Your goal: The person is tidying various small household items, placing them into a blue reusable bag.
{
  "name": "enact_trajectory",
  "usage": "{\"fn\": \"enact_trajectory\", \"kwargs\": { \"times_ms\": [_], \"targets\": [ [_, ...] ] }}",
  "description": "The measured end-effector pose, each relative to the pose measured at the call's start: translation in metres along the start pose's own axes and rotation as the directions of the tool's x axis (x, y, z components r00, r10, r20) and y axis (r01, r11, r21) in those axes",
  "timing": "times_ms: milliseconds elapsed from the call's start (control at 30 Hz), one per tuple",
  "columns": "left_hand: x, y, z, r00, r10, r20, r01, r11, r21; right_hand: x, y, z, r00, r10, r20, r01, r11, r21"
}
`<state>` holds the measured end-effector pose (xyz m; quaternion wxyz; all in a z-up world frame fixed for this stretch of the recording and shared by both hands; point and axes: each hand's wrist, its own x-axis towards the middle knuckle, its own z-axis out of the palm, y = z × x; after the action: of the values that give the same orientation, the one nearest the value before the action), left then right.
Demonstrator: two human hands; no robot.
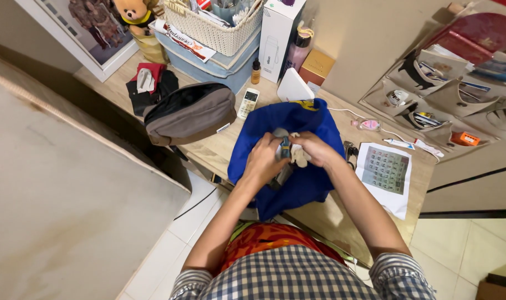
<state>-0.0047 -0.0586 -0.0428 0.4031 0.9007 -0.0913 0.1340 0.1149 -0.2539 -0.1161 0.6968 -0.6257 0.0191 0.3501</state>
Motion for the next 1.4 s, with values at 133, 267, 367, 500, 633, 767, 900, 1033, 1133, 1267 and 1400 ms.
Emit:
{"fn": "enact_trajectory", "kwargs": {
  "times_ms": [133, 267, 367, 500, 633, 767, 900, 1033, 1133, 1267, 1400],
  "targets": [
    [-0.001, -0.004, 0.005, 1.0, 0.022, 0.009, -0.022, 1.0, 0.012, -0.016, -0.011, 0.008, 0.999, -0.045, 0.004, 0.045, 0.997, -0.067],
    [0.001, -0.018, 0.012, 0.98, 0.125, -0.154, -0.107, 0.987, 0.117, -0.031, -0.02, 0.009, 0.988, -0.099, 0.122, 0.112, 0.988, -0.104],
    [0.006, -0.034, 0.015, 0.993, 0.022, -0.116, -0.017, 0.999, 0.044, -0.025, -0.008, -0.005, 0.976, -0.157, 0.148, 0.182, 0.968, -0.174],
    [0.011, -0.043, 0.018, 0.953, -0.282, 0.115, 0.293, 0.951, -0.1, -0.065, -0.048, 0.032, 0.986, -0.064, 0.155, 0.089, 0.983, -0.162],
    [0.009, -0.087, 0.061, 0.968, -0.224, 0.118, 0.248, 0.932, -0.266, -0.071, -0.048, 0.037, 0.988, -0.098, 0.117, 0.117, 0.979, -0.166],
    [0.007, -0.089, 0.064, 0.982, -0.167, 0.087, 0.177, 0.976, -0.127, -0.076, -0.039, 0.013, 0.948, -0.317, -0.027, 0.296, 0.911, -0.288],
    [0.01, -0.024, 0.017, 0.962, -0.192, 0.196, 0.183, 0.981, 0.065, -0.092, -0.041, -0.024, 0.789, -0.504, -0.352, 0.436, 0.862, -0.259],
    [0.009, -0.006, 0.018, 0.925, -0.186, 0.33, 0.112, 0.966, 0.231, -0.105, -0.019, -0.102, 0.563, -0.538, -0.627, 0.439, 0.838, -0.324],
    [0.007, -0.021, 0.039, 0.868, -0.232, 0.44, 0.094, 0.945, 0.313, -0.115, 0.01, -0.152, 0.311, -0.743, -0.593, 0.16, 0.656, -0.737],
    [0.0, -0.055, 0.071, 0.963, -0.053, 0.263, -0.027, 0.957, 0.29, -0.132, 0.031, -0.172, 0.435, -0.638, -0.635, -0.418, 0.482, -0.77],
    [0.007, -0.05, 0.055, 0.993, 0.036, 0.115, -0.069, 0.952, 0.299, -0.149, 0.009, -0.111, 0.516, -0.775, -0.366, 0.274, 0.554, -0.786]
  ]
}}
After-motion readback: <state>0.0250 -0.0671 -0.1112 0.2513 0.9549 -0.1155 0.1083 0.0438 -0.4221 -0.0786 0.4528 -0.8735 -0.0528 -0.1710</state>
